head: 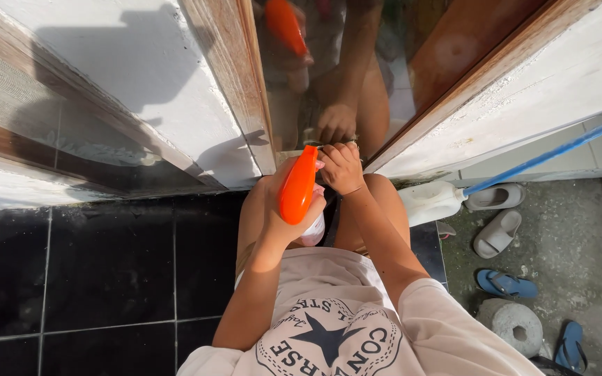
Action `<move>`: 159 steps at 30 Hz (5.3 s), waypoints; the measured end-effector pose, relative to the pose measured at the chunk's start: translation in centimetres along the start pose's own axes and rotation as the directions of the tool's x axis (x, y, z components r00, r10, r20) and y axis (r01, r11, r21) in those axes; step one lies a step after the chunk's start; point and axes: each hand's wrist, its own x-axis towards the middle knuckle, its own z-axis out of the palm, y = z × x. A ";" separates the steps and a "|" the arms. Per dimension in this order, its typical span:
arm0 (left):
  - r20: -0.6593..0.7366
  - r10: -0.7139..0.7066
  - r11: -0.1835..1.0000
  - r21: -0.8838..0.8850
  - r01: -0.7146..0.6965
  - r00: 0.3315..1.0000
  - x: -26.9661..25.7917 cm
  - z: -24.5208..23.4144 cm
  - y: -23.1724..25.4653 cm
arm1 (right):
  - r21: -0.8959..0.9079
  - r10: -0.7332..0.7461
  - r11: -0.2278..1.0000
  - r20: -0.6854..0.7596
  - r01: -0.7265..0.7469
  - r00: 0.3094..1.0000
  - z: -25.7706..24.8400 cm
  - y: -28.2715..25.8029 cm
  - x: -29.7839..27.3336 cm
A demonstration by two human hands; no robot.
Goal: Cleaning a glass door by spraying it with liquid and wiping it with a cloth
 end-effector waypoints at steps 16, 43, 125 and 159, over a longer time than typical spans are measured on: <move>-0.076 -0.046 0.999 -0.021 0.045 0.996 -0.5 -0.6 -0.3 | -0.212 -0.237 0.966 -0.487 0.150 0.841 -7.9 0.8 26.7; -0.006 -0.173 0.981 0.084 0.173 0.985 -1.1 -4.8 2.8 | -0.243 -0.183 0.967 -0.443 0.079 0.877 -6.9 -3.9 24.2; -0.043 -0.037 0.997 -0.064 0.034 0.998 -2.1 -0.2 -3.8 | -0.214 0.204 0.957 0.019 -0.195 0.979 2.8 -2.3 -6.7; 0.040 -0.865 0.491 0.278 0.826 0.501 -5.9 5.4 -8.1 | 0.012 0.176 0.983 -0.377 -0.185 0.910 -12.1 3.6 16.1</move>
